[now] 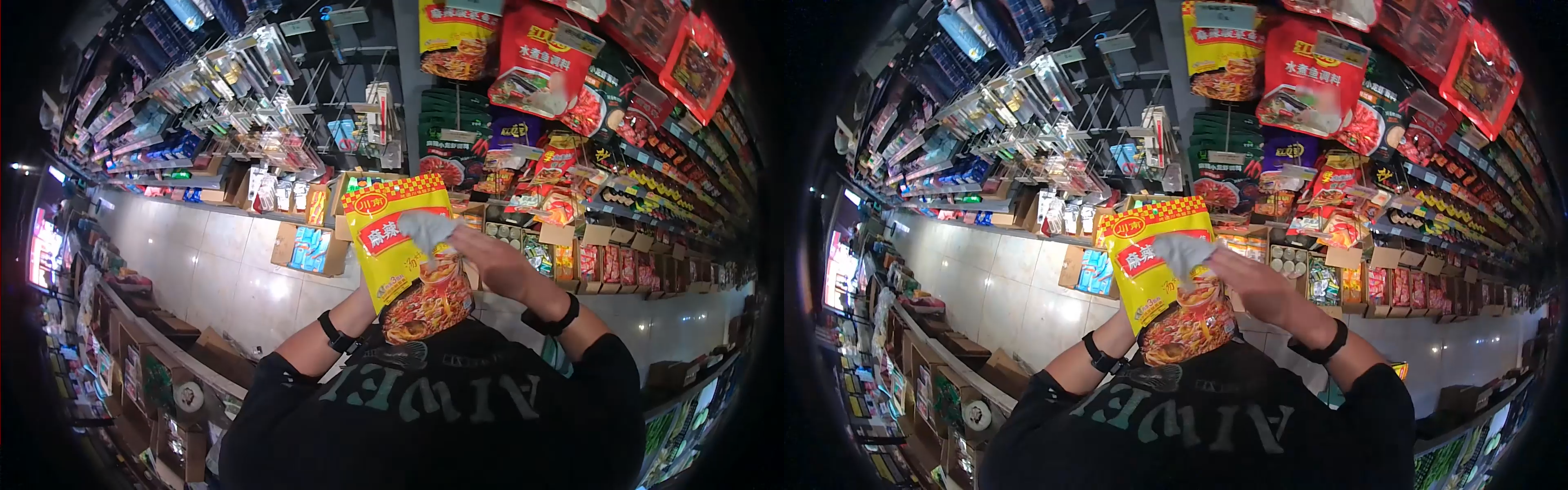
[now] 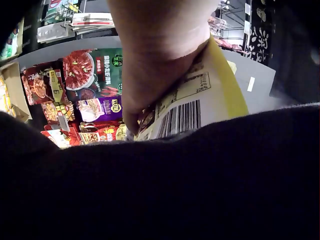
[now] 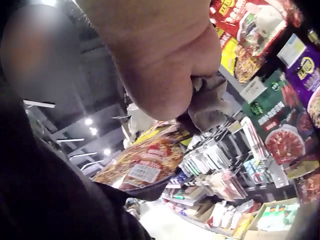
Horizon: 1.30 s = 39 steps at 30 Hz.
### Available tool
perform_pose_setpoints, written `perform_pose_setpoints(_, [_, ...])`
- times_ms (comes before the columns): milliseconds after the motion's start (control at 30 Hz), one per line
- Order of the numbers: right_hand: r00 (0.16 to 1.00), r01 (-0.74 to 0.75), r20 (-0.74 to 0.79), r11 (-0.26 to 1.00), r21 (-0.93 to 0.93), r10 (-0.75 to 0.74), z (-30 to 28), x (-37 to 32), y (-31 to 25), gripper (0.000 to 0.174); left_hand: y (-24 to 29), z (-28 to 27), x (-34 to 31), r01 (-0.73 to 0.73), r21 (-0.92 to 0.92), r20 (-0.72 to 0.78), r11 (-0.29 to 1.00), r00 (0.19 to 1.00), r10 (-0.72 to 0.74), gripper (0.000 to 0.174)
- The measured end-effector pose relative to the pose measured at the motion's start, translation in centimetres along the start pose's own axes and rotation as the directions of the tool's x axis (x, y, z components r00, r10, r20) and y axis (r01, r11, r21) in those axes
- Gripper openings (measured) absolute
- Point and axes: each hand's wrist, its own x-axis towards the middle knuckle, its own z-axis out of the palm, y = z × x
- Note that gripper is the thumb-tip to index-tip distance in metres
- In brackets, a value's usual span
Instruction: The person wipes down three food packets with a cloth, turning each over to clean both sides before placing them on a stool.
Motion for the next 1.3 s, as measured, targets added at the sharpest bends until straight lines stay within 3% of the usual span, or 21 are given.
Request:
perform_pose_setpoints(100, [0.992, -0.050, -0.116, 0.999, 0.010, 0.051, -0.1, 0.8, 0.2, 0.053, 1.5, 1.2, -1.2, 0.009, 0.019, 0.052, 1.000, 0.999, -0.009, 0.056])
perform_pose_setpoints(200, [0.969, -0.016, -0.241, 0.988, 0.154, 0.053, -1.8, 3.2, -1.8, 0.043, 3.4, 1.9, -2.0, 0.005, 0.045, 0.123, 0.999, 0.992, -0.011, 0.058])
perform_pose_setpoints(233, [0.972, 0.069, -0.234, 0.986, 0.154, -0.032, -2.5, 4.5, -2.7, 0.036, 4.0, 2.3, -2.4, 0.006, 0.075, 0.116, 0.997, 0.993, -0.015, 0.057])
perform_pose_setpoints(367, [0.998, 0.042, -0.048, 0.980, 0.195, -0.034, -0.2, 8.5, -6.1, 0.041, 6.1, 0.6, -3.1, 0.037, 0.124, 0.143, 0.992, 0.988, -0.055, 0.053])
perform_pose_setpoints(467, [0.973, -0.066, -0.207, 0.983, 0.171, 0.101, 4.8, 10.4, -6.1, 0.048, 7.9, -1.0, -3.4, 0.055, 0.064, 0.217, 0.996, 0.974, -0.068, 0.051])
perform_pose_setpoints(500, [0.981, -0.063, -0.189, 0.997, -0.054, 0.052, 5.2, 11.1, -6.0, 0.051, 8.7, -0.6, -4.0, 0.077, 0.027, 0.254, 0.997, 0.964, -0.081, 0.051])
perform_pose_setpoints(533, [0.983, -0.097, -0.166, 0.985, -0.146, 0.072, 5.6, 11.6, -6.6, 0.050, 9.6, -0.2, -4.7, 0.097, -0.011, 0.290, 0.995, 0.953, -0.090, 0.052])
perform_pose_setpoints(567, [0.985, -0.127, -0.145, 0.963, -0.236, 0.095, 5.8, 12.1, -7.5, 0.049, 10.3, 0.1, -5.7, 0.028, 0.055, 0.159, 0.998, 0.987, -0.037, 0.053])
perform_pose_setpoints(600, [0.985, -0.155, -0.126, 0.933, -0.325, 0.120, 6.2, 12.7, -8.4, 0.049, 10.8, -0.4, -6.2, 0.017, 0.060, 0.136, 0.998, 0.990, -0.025, 0.054])
perform_pose_setpoints(667, [0.984, -0.160, -0.111, 0.966, -0.205, 0.140, 8.2, 14.0, -9.8, 0.047, 11.7, -1.9, -7.1, 0.003, 0.070, 0.086, 0.998, 0.996, -0.009, 0.056])
perform_pose_setpoints(700, [0.983, -0.164, -0.106, 0.976, -0.146, 0.150, 9.3, 14.8, -10.3, 0.046, 12.3, -2.8, -7.0, 0.023, 0.019, 0.181, 1.000, 0.983, -0.026, 0.056])
perform_pose_setpoints(800, [0.999, 0.026, -0.045, 0.995, 0.093, -0.022, 14.4, 17.5, -11.2, 0.039, 14.2, -4.8, -6.4, 0.148, -0.106, 0.408, 0.983, 0.908, -0.093, 0.058])
perform_pose_setpoints(900, [0.981, 0.191, 0.009, 0.978, 0.081, -0.192, 15.7, 19.9, -13.9, 0.036, 16.9, -5.2, -5.6, 0.338, -0.167, 0.542, 0.926, 0.816, -0.200, 0.058])
perform_pose_setpoints(933, [0.990, 0.138, -0.014, 0.990, 0.027, -0.138, 15.8, 20.1, -13.8, 0.036, 17.7, -5.0, -5.6, 0.399, -0.182, 0.584, 0.899, 0.779, -0.228, 0.058])
perform_pose_setpoints(1000, [0.997, 0.035, -0.061, 0.996, -0.079, -0.040, 14.9, 19.9, -12.6, 0.037, 18.7, -4.3, -6.5, 0.329, -0.170, 0.524, 0.929, 0.828, -0.197, 0.058])
perform_pose_setpoints(1067, [0.985, -0.101, -0.152, 0.984, -0.147, 0.079, 13.0, 18.9, -11.2, 0.037, 19.0, -0.3, -9.2, 0.059, -0.073, 0.312, 0.996, 0.949, -0.033, 0.058])
perform_pose_setpoints(1100, [0.970, -0.171, -0.200, 0.970, -0.173, 0.135, 12.6, 18.7, -10.9, 0.037, 19.1, -0.8, -8.9, 0.060, -0.125, 0.423, 0.990, 0.906, -0.001, 0.058])
perform_pose_setpoints(1200, [0.931, -0.308, -0.262, 0.930, -0.199, 0.252, 13.8, 18.7, -11.9, 0.036, 19.2, -2.9, -7.1, 0.043, -0.044, 0.439, 0.998, 0.898, -0.019, 0.058])
perform_pose_setpoints(1267, [0.975, -0.163, -0.169, 0.983, -0.088, 0.146, 15.0, 19.7, -13.5, 0.039, 19.0, -4.9, -5.5, 0.011, 0.122, 0.403, 0.992, 0.913, -0.060, 0.058])
perform_pose_setpoints(1300, [0.988, -0.087, -0.127, 0.996, -0.028, 0.082, 15.7, 20.4, -14.5, 0.040, 18.9, -5.2, -5.6, 0.029, 0.251, 0.297, 0.967, 0.949, -0.106, 0.059])
